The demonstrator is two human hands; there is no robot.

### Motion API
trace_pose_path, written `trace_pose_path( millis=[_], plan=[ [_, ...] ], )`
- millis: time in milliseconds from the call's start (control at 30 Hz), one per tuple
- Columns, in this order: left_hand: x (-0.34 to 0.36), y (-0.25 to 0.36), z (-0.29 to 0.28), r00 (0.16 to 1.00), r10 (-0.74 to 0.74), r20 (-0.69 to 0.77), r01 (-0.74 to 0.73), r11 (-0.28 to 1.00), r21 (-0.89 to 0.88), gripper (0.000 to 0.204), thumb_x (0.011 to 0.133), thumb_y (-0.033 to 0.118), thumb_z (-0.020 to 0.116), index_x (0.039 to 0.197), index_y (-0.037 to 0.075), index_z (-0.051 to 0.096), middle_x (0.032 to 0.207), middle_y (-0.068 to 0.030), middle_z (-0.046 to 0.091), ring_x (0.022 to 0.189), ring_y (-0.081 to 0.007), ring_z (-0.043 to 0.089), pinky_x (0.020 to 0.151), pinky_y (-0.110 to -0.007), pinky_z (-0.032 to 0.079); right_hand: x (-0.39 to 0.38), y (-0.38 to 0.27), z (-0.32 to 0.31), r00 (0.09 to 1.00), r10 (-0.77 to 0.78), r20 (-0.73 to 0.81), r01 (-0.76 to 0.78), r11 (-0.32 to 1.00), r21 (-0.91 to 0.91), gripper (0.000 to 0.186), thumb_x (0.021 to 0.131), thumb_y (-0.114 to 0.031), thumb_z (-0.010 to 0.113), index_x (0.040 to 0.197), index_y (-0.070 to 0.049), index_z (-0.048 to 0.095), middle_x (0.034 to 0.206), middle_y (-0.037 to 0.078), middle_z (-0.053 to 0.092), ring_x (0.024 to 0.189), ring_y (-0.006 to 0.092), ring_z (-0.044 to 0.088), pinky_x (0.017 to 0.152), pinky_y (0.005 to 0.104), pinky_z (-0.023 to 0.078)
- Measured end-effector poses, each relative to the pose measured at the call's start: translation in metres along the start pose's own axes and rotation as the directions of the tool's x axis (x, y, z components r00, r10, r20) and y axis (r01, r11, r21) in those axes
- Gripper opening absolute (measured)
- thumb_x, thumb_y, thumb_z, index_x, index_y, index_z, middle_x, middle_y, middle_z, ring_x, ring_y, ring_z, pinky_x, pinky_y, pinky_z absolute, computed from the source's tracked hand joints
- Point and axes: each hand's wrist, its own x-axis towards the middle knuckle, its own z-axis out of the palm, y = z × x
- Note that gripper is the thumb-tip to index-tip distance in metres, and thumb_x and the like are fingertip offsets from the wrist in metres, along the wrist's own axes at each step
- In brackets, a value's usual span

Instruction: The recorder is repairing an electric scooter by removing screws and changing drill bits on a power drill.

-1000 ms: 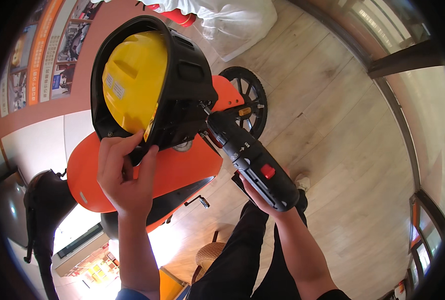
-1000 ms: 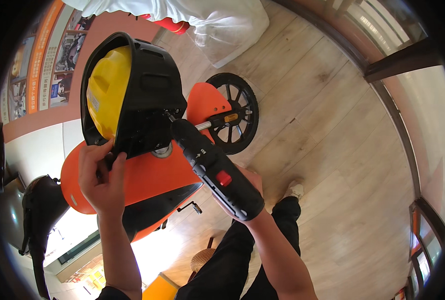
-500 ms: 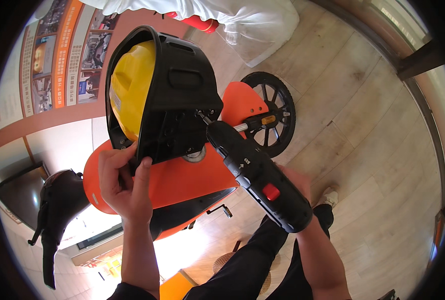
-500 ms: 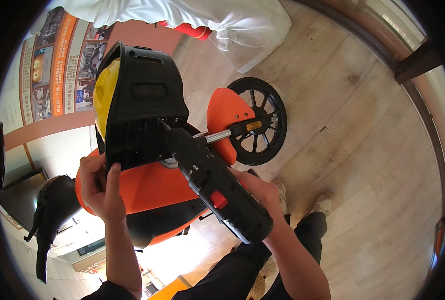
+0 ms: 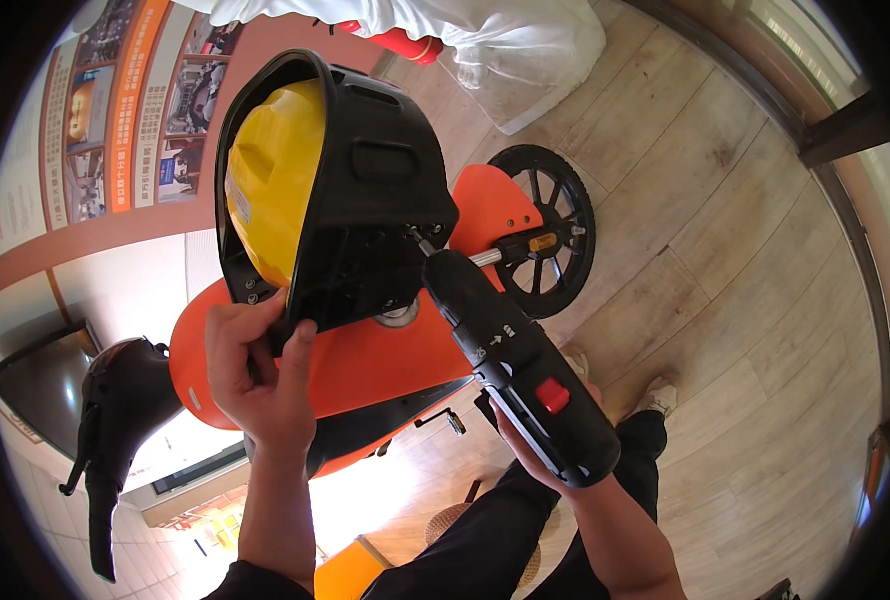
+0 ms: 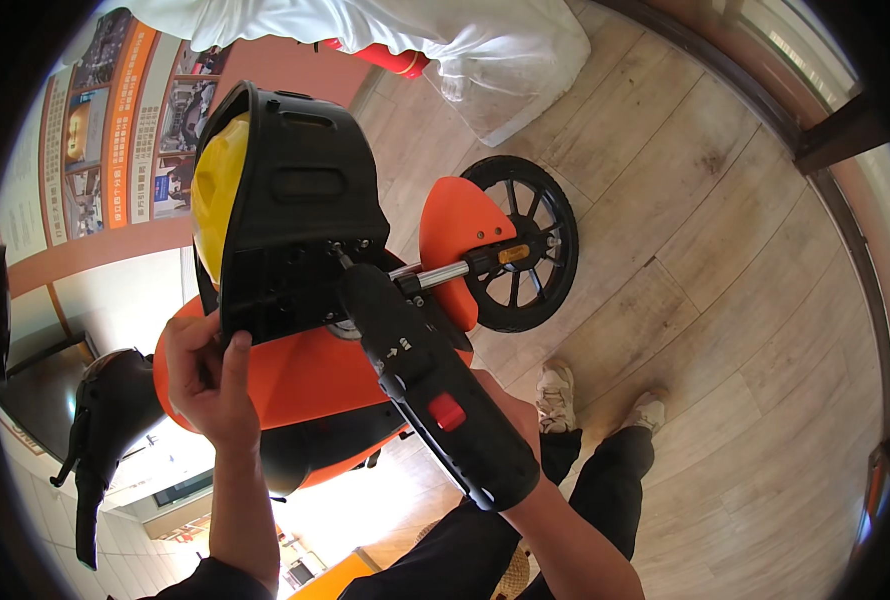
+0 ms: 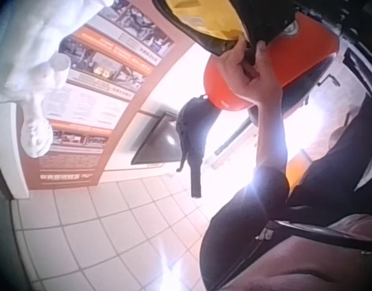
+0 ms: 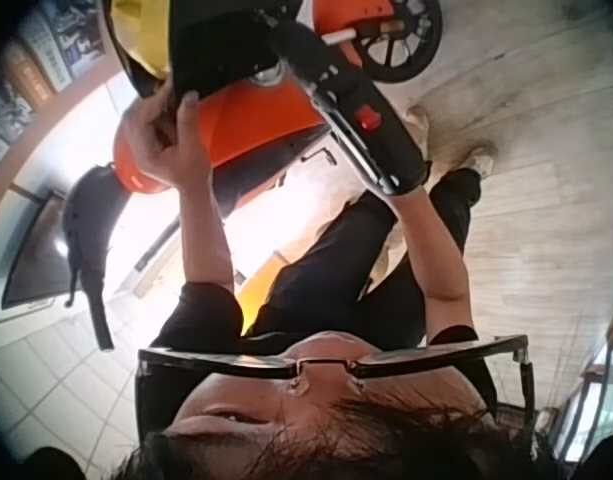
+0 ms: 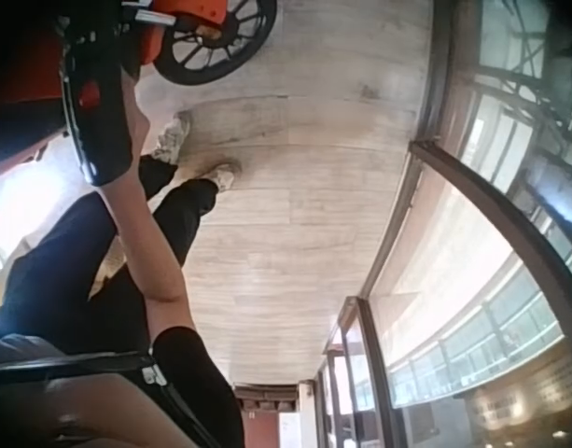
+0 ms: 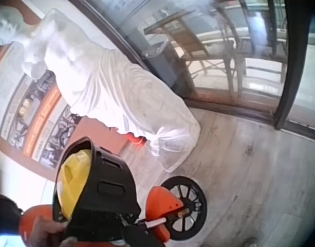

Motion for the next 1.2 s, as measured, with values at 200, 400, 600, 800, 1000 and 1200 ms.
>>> trace_pose_path(
  millis=[200,400,600,800,1000,1200],
  plan=[
    [0.0,-0.001,0.0,1.0,0.016,0.009,-0.016,1.0,-0.007,0.031,0.079,-0.007,0.079,0.107,0.001,0.068,0.097,-0.0019,0.054,0.069,-0.0021,0.044,0.057,-0.017,0.031,-0.002,0.003,0.0,0.995,0.089,0.055,-0.093,0.992,0.088,0.025,0.083,-0.012,0.078,0.108,-0.011,0.074,0.096,0.004,0.075,0.085,0.0227,0.072,0.074,0.0355,0.054],
    [-0.001,-0.001,0.0,1.0,-0.008,-0.004,0.007,1.0,-0.028,0.031,0.078,-0.008,0.08,0.106,0.0,0.069,0.098,-0.0033,0.056,0.071,-0.0021,0.047,0.056,-0.017,0.033,-0.002,0.005,-0.006,0.984,0.131,0.118,-0.156,0.959,0.237,0.021,0.091,-0.011,0.072,0.112,-0.008,0.073,0.098,0.005,0.074,0.089,0.0221,0.071,0.079,0.0343,0.056],
    [0.001,0.001,0.002,1.0,0.021,-0.004,-0.021,0.999,-0.023,0.034,0.076,-0.01,0.08,0.107,0.0,0.07,0.098,-0.0036,0.056,0.07,-0.0019,0.047,0.055,-0.017,0.032,-0.006,0.007,-0.001,0.995,0.025,0.099,-0.054,0.949,0.312,0.021,0.094,-0.009,0.069,0.115,-0.007,0.07,0.098,0.005,0.072,0.089,0.0209,0.07,0.079,0.0341,0.056],
    [0.002,0.001,0.001,0.999,0.036,-0.011,-0.036,0.999,-0.018,0.035,0.074,-0.01,0.081,0.106,0.0,0.071,0.097,-0.0029,0.057,0.066,-0.0015,0.044,0.053,-0.018,0.029,-0.004,0.008,0.0,0.993,-0.112,0.03,0.107,0.986,0.124,0.017,0.094,-0.01,0.07,0.111,-0.007,0.069,0.094,0.006,0.07,0.085,0.0217,0.068,0.076,0.0351,0.056],
    [0.004,-0.002,0.002,0.998,0.06,-0.029,-0.061,0.998,-0.032,0.035,0.074,-0.008,0.082,0.107,0.001,0.072,0.095,-0.0022,0.058,0.063,-0.0016,0.039,0.051,-0.019,0.026,-0.006,0.013,-0.002,0.944,-0.329,-0.005,0.323,0.931,-0.168,0.011,0.095,-0.013,0.071,0.105,-0.007,0.068,0.088,0.005,0.068,0.079,0.0212,0.065,0.07,0.0356,0.054],
    [0.003,0.0,0.003,0.999,0.026,-0.043,-0.028,0.999,-0.027,0.034,0.073,-0.005,0.083,0.105,0.002,0.074,0.093,-0.0009,0.059,0.062,-0.0019,0.037,0.05,-0.02,0.024,-0.005,0.01,-0.002,0.959,-0.281,-0.019,0.279,0.957,-0.083,0.009,0.095,-0.013,0.07,0.102,-0.007,0.067,0.087,0.005,0.067,0.078,0.0198,0.064,0.069,0.0352,0.053]
  ],
)
